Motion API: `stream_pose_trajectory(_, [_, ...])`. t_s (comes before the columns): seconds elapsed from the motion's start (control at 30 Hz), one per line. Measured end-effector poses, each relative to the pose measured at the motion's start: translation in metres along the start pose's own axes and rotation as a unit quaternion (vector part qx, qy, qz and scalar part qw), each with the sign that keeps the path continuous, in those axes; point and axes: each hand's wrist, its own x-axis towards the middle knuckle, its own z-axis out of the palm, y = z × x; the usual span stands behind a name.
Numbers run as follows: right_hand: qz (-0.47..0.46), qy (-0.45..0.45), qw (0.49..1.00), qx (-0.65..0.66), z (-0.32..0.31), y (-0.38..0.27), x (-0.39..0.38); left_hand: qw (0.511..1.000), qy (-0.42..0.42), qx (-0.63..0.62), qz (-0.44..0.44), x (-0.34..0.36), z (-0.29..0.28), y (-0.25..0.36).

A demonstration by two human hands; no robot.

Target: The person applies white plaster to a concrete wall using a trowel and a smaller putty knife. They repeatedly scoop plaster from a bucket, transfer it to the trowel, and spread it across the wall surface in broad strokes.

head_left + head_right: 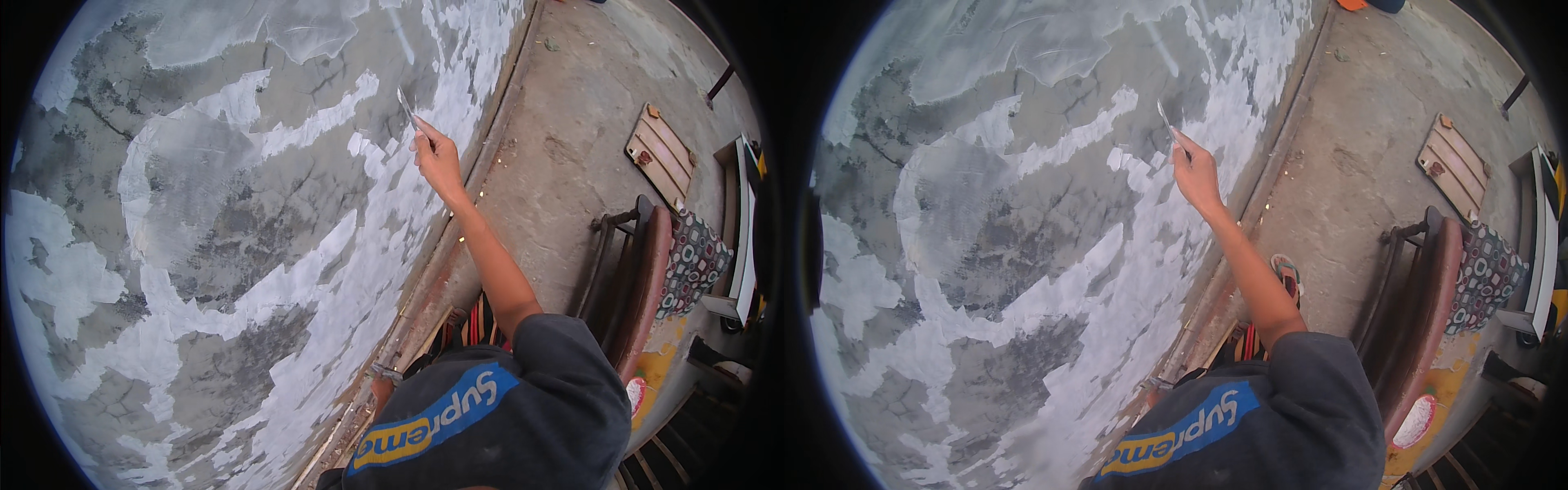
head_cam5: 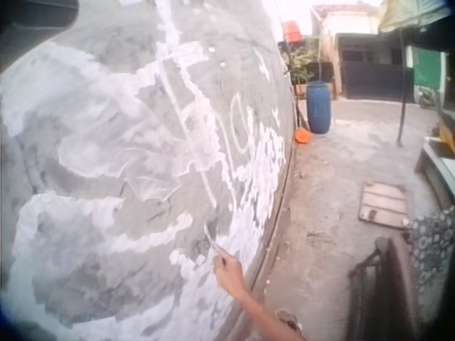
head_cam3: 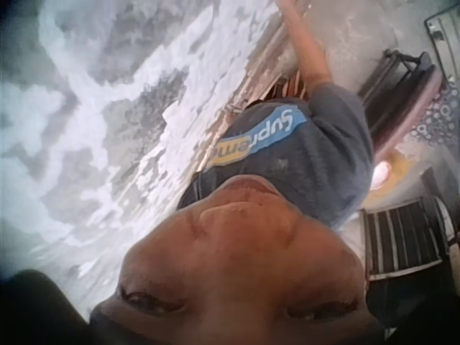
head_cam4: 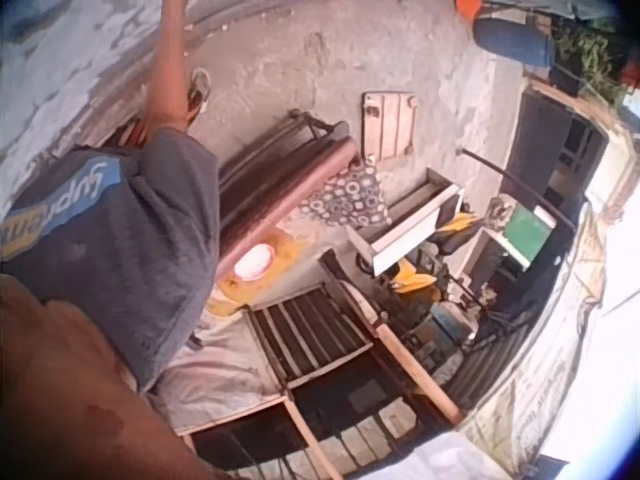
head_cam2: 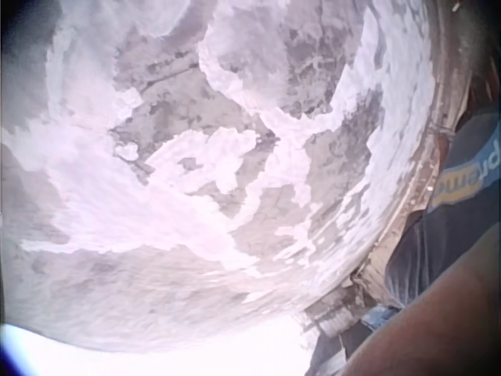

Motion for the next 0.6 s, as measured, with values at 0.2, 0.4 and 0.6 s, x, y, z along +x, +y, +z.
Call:
stream_pose_trajectory(0.2, [-0.141, 0.076, 0.979, -0.122, 0.074, 0.024, -0.011, 1.000, -0.012, 0.018, 0.008, 0.005, -0.019, 0.023])
stream_pose_trajectory(0.4, [-0.123, -0.038, 0.983, -0.131, 0.023, 0.013, -0.036, 0.998, -0.033, 0.036, 0.041, 0.011, 0.008, 0.004])
stream_pose_trajectory(0.6, [-0.092, -0.032, 0.986, -0.132, -0.025, -0.027, 0.009, 0.992, -0.031, 0.068, 0.103, 0.024, 0.013, 0.004])
